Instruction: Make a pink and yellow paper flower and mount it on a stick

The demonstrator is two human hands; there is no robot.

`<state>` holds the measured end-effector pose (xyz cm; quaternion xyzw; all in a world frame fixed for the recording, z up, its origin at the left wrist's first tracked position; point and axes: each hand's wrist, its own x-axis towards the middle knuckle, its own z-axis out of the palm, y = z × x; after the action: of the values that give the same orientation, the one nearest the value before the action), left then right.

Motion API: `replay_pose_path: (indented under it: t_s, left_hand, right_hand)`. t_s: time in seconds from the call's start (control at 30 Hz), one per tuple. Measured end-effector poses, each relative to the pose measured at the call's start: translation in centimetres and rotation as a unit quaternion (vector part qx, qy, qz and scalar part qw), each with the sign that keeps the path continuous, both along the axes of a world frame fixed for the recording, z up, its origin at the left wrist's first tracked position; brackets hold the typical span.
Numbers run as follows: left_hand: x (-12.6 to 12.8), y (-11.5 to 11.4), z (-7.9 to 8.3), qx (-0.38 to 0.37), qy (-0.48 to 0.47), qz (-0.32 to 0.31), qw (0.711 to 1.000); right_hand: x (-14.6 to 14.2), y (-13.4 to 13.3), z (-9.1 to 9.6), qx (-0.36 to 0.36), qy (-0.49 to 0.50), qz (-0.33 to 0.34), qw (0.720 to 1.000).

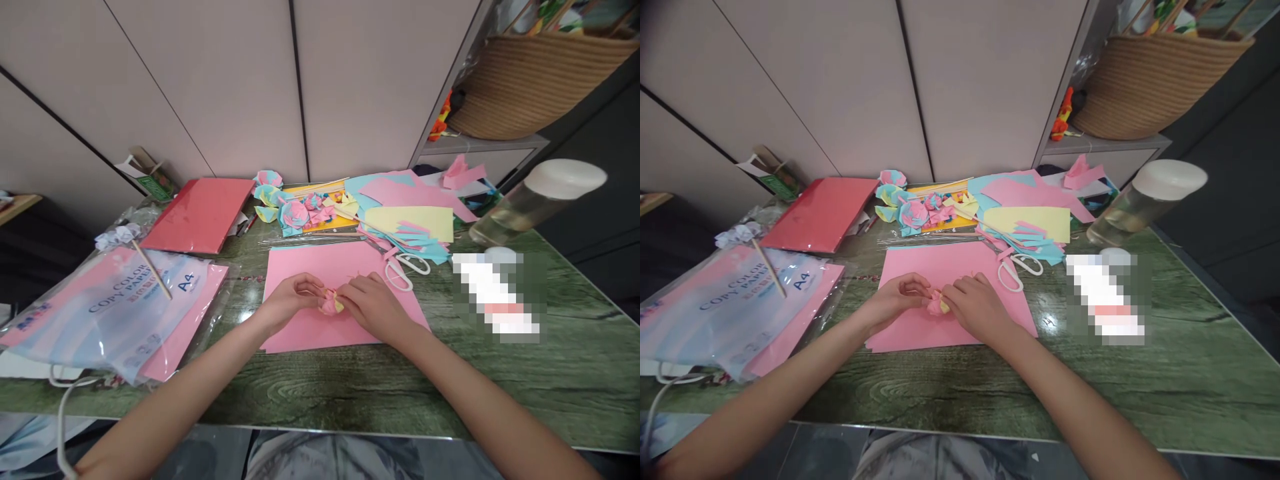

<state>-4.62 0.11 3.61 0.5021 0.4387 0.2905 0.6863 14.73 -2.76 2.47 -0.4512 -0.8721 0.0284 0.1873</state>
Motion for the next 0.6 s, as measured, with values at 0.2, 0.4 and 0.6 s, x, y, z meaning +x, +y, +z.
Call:
replay_pose_path:
  t_s: [0.2, 0.4, 0.6]
  left_hand:
    - [0.3, -0.3, 0.7, -0.03, 0.002, 0.011, 0.999]
    - [0.8, -0.3, 1.3, -0.032, 0.038, 0.019, 0.999]
    - [0.6, 0.7, 1.4, 0.023, 0.077, -0.043, 0.996]
  right_hand:
    - [0.1, 0.0, -0.1, 0.014, 0.0, -0.002, 1.0]
    - [0.2, -0.1, -0.3, 0.033, -0.008, 0.004, 0.999]
    - [0.1, -0.2, -0.3, 0.046, -0.016, 0.004, 0.999]
